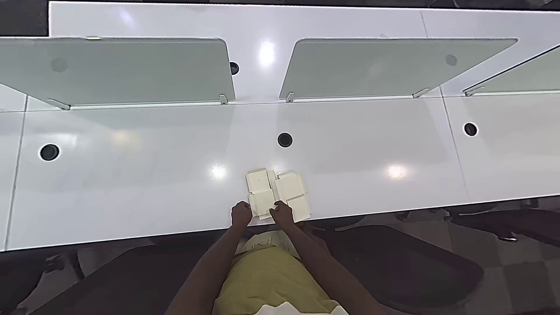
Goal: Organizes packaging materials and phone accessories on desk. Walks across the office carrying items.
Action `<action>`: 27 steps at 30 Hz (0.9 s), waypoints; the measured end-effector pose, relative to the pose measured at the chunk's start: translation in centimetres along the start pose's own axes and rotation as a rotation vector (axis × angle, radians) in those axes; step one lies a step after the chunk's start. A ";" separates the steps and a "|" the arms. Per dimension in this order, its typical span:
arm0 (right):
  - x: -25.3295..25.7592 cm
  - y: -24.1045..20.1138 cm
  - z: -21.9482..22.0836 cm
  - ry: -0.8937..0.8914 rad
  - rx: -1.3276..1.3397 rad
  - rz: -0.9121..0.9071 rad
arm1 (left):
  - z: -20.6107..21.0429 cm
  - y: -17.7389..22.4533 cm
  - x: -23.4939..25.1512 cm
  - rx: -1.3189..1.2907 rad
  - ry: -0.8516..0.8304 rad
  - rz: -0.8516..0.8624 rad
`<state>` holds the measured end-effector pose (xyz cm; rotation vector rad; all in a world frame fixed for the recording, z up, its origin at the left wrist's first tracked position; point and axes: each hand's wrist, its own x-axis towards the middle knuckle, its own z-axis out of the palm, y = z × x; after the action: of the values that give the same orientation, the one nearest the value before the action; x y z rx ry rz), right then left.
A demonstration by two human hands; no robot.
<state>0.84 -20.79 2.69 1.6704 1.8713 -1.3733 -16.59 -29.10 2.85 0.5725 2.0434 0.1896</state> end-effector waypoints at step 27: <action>0.8 0.0 -1.9 0.270 -0.347 -0.004 | 2.3 0.4 -1.5 -0.603 -0.505 0.276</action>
<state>1.28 -18.84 3.07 1.7323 2.1106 -0.7907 -13.83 -29.63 2.95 0.4547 1.3203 0.7206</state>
